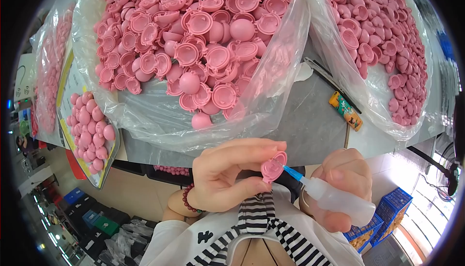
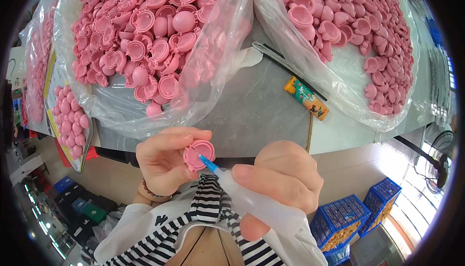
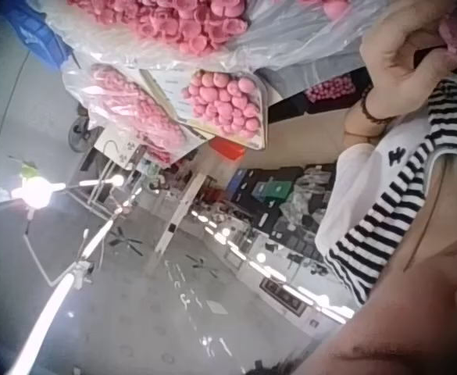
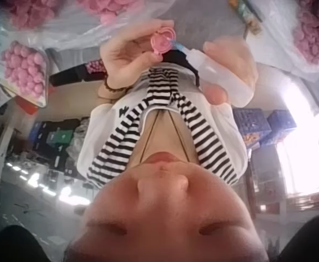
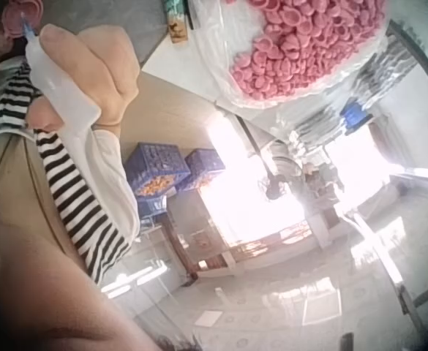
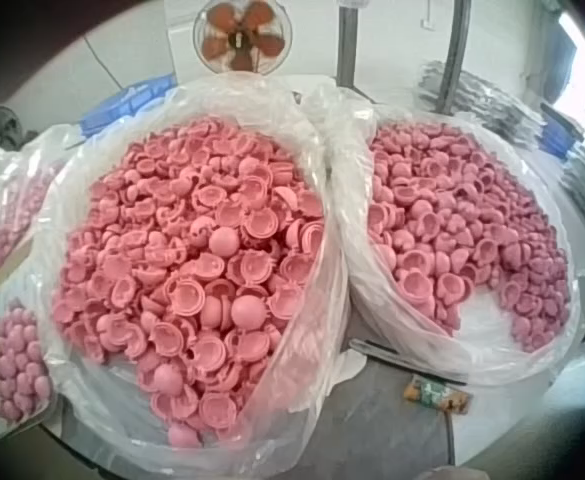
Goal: Applying glue to plastic sphere halves and pressing them together to assemble complete balls.
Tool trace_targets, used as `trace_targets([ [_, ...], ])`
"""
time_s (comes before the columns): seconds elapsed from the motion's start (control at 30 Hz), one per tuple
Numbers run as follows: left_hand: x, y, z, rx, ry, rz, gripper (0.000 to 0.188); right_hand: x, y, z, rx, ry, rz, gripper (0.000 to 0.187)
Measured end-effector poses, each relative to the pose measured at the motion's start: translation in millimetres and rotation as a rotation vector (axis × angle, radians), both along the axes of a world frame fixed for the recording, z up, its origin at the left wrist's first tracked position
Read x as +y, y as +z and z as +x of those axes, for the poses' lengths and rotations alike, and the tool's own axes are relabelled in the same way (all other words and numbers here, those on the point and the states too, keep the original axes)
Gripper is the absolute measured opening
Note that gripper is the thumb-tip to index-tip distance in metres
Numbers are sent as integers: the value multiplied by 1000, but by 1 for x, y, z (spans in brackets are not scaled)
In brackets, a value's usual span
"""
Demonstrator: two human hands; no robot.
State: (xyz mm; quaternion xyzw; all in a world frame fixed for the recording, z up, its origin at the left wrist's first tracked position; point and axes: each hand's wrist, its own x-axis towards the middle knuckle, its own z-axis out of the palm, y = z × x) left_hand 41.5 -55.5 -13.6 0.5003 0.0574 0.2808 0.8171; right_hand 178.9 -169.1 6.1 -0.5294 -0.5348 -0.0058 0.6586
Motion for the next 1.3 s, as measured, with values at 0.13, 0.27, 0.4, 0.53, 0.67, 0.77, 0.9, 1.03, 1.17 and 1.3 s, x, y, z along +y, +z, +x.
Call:
trace_targets([
  [0.13, 2, 5, -4, 122, 137, 294, 44, 3, -1, -3, 1, 8, -1, 65],
  [0.27, 1, 7, -2, 159, 275, 569, 44, 2, -8, 0, 3, 16, 36, 64],
  [0.4, 0, 8, -2, 149, 351, 650, 41, -3, -18, 15, 73, -183, -19, 51],
  [0.53, 2, -3, -5, -100, 96, 191, 38, 21, -13, 17, 336, -303, -354, 29],
  [0.67, -2, -9, 1, -355, -263, -475, 33, 27, -16, 19, 215, -228, -572, 33],
  [0.77, 0, -6, 1, -200, -360, -612, 28, 20, -5, 21, 118, -259, -546, 37],
  [0.9, -3, -11, 1, -283, -520, -857, 30, -1, 2, 61, -246, -574, -520, 35],
  [1.03, -4, -12, -1, -276, -558, -1001, 33, -8, 6, 104, -546, -607, -780, 34],
  [1.17, -1, -1, 0, -212, -471, -870, 39, -13, -8, 111, -507, -532, -895, 30],
  [1.3, -3, 1, -2, -73, -233, -449, 50, -10, -1, 109, -508, -579, -871, 28],
])
